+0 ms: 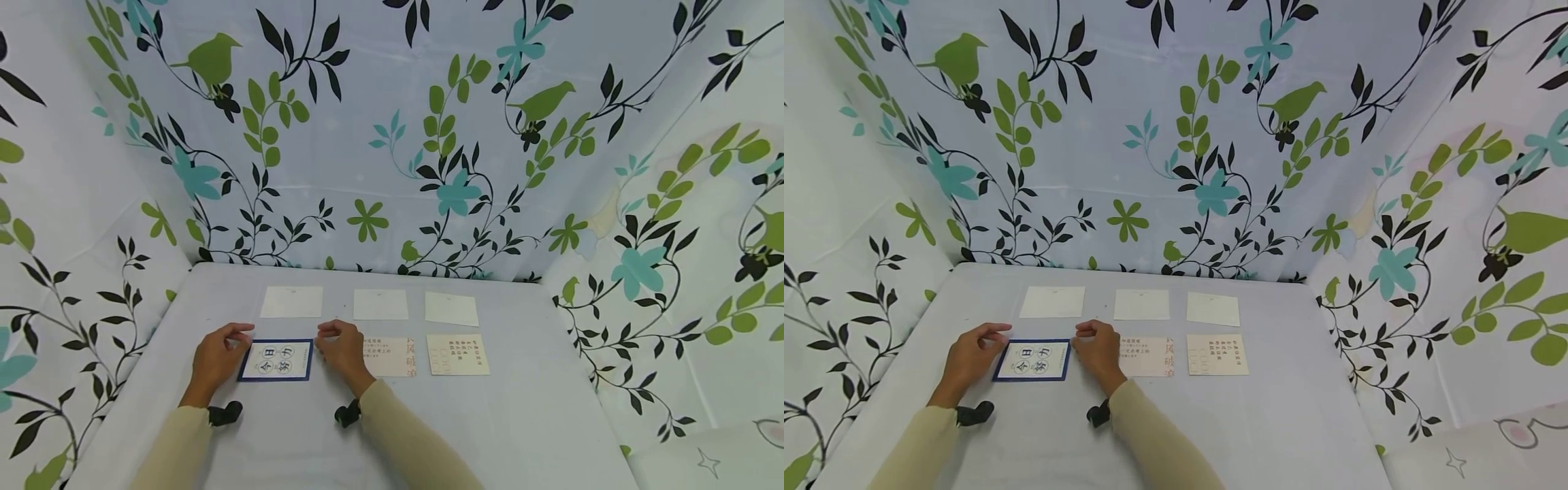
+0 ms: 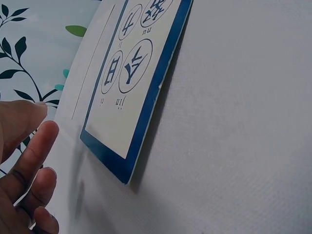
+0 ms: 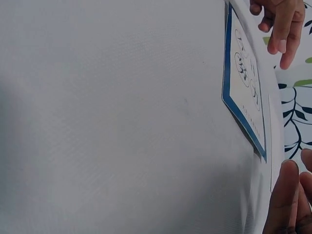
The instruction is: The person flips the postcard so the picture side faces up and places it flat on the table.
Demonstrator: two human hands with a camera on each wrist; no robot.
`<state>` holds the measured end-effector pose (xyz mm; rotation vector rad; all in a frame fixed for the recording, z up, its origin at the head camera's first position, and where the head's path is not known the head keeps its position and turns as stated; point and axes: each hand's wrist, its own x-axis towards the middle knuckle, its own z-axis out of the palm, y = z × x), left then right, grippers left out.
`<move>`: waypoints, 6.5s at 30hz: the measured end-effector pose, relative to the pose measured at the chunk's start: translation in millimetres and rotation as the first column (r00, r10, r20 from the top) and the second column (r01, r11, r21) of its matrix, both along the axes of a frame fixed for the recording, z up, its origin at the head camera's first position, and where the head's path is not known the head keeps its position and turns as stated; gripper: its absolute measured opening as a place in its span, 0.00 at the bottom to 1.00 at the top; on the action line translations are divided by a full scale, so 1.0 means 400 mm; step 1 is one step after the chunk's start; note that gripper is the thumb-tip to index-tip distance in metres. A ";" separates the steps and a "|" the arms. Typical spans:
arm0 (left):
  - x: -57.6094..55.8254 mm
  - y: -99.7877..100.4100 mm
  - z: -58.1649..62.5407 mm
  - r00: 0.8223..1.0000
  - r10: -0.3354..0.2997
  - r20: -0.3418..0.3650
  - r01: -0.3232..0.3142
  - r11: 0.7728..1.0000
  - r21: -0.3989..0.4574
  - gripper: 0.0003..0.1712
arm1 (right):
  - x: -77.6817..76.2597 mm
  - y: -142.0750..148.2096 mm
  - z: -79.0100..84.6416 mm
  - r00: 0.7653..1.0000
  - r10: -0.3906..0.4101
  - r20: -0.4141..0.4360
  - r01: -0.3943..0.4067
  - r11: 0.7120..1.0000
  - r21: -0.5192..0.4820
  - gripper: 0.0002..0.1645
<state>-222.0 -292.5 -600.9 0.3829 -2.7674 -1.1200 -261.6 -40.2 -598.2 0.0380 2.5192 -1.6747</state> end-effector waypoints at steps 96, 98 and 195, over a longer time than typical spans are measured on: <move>-0.186 0.027 0.027 0.998 0.010 0.068 -0.023 0.982 0.189 0.21 | -0.154 -0.037 0.001 0.996 -0.075 0.045 0.080 0.991 -0.110 0.20; -0.184 0.031 0.032 0.998 0.023 0.063 -0.035 0.980 0.195 0.21 | -0.153 -0.035 0.005 0.994 -0.104 0.030 0.107 0.985 -0.133 0.18; -0.109 0.016 0.067 0.998 0.002 -0.070 0.016 0.966 0.257 0.15 | -0.171 0.097 0.019 0.987 0.158 0.043 -0.128 0.908 -0.398 0.07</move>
